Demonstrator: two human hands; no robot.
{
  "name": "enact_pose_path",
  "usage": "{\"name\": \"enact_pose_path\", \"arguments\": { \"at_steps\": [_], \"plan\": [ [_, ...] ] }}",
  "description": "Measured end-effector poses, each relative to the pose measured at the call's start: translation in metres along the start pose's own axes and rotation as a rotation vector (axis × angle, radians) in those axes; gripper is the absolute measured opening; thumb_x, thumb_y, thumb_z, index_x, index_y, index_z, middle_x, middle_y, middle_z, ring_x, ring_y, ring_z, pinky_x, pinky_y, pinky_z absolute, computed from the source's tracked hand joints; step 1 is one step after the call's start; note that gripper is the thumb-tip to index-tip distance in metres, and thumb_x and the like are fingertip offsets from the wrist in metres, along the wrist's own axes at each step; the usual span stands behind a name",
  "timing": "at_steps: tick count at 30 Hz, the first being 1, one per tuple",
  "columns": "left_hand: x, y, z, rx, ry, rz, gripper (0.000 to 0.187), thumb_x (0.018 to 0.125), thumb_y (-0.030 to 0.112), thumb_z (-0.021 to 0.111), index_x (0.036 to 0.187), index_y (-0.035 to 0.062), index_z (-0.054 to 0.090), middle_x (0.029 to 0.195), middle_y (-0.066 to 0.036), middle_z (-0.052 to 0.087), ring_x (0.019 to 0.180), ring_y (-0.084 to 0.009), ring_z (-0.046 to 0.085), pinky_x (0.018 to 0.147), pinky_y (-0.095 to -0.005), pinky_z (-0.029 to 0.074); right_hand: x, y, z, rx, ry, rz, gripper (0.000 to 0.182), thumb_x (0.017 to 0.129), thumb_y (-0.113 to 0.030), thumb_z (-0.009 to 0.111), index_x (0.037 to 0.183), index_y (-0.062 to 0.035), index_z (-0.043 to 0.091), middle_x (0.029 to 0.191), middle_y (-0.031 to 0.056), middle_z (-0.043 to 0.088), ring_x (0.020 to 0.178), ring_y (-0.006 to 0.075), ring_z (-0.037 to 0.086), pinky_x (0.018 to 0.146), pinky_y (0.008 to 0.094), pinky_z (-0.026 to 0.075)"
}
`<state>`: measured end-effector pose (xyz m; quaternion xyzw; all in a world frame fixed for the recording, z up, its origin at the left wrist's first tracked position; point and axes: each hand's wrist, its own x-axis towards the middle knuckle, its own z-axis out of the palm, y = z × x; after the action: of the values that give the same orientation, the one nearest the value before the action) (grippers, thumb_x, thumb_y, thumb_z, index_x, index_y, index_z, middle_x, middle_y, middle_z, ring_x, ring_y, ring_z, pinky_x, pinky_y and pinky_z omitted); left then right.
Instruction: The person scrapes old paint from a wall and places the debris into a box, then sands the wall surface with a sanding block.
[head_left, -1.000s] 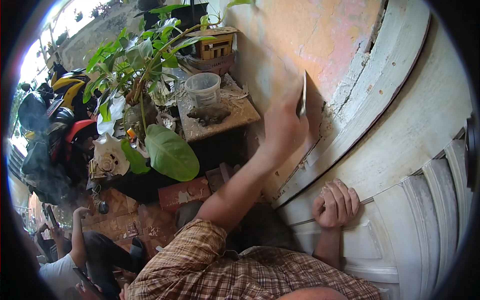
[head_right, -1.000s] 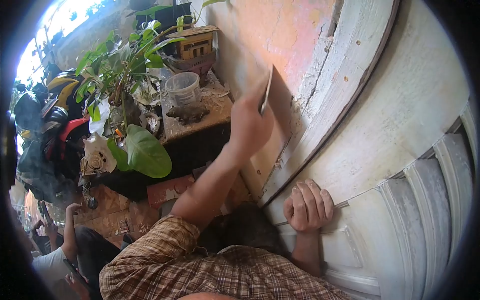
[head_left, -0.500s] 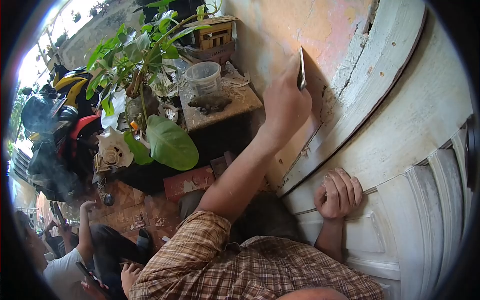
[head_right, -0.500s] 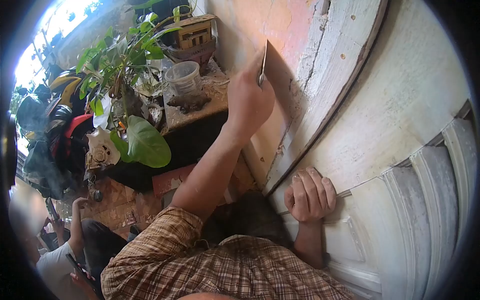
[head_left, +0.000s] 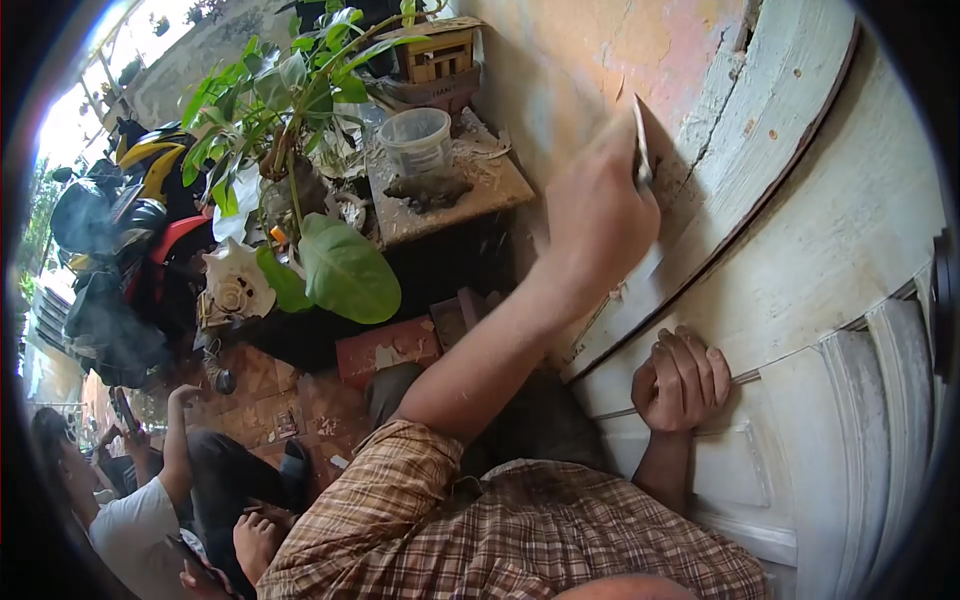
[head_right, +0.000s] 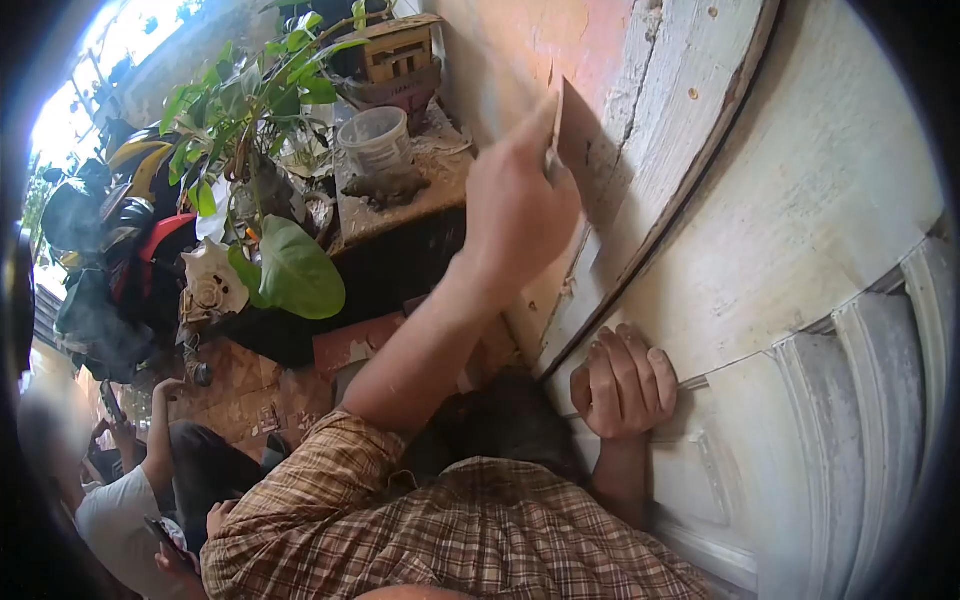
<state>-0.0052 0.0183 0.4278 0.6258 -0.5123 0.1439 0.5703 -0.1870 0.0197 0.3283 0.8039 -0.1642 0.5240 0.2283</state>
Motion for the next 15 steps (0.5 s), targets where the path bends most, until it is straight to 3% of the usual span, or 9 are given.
{"name": "enact_pose_path", "arguments": {
  "at_steps": [4,6,8,13,15],
  "plan": [
    [-0.009,0.018,0.007,0.022,0.094,0.077,0.035,0.070,-0.003,0.052,0.104,0.0015,0.051,0.092,-0.023,0.063,0.083,-0.0446,0.062,0.068,-0.0525,0.048,-0.004,0.001,0.002,0.014,-0.005,0.013,0.014,0.080,-0.003,0.058,0.091,-0.0105,0.061,0.090,0.0039,0.072,0.091,0.0214,0.070,0.100,0.0368,0.039],
    [0.011,0.008,0.006,0.032,0.001,0.001,0.032,0.070,-0.002,0.052,0.102,-0.0005,0.053,0.091,-0.025,0.062,0.084,-0.0435,0.062,0.067,-0.0518,0.049,-0.004,0.003,0.004,0.013,0.003,0.006,0.012,0.082,-0.004,0.058,0.091,-0.0108,0.061,0.090,0.0037,0.072,0.092,0.0215,0.070,0.100,0.0369,0.039],
    [0.033,-0.008,0.006,0.140,0.017,-0.099,0.045,0.075,0.002,0.053,0.120,-0.0025,0.061,0.083,-0.026,0.065,0.081,-0.0457,0.063,0.074,-0.0515,0.050,-0.003,0.001,0.003,-0.004,0.017,-0.005,0.011,0.084,-0.005,0.057,0.092,-0.0107,0.061,0.091,0.0039,0.072,0.092,0.0217,0.070,0.101,0.0374,0.039],
    [0.026,-0.012,-0.002,0.099,0.025,-0.089,0.044,0.076,0.004,0.050,0.118,-0.0029,0.062,0.083,-0.029,0.065,0.080,-0.0454,0.063,0.076,-0.0500,0.051,-0.004,0.000,0.000,0.008,0.010,-0.005,0.010,0.085,-0.006,0.057,0.093,-0.0103,0.061,0.092,0.0042,0.072,0.093,0.0219,0.070,0.100,0.0379,0.039],
    [0.011,0.006,-0.003,-0.022,0.054,-0.033,0.020,0.074,0.001,0.048,0.093,0.0005,0.056,0.077,-0.026,0.062,0.079,-0.0465,0.061,0.073,-0.0556,0.046,-0.003,0.001,0.002,0.013,0.012,-0.003,0.010,0.085,-0.006,0.057,0.093,-0.0102,0.061,0.092,0.0044,0.072,0.093,0.0220,0.070,0.100,0.0381,0.039]
  ]
}}
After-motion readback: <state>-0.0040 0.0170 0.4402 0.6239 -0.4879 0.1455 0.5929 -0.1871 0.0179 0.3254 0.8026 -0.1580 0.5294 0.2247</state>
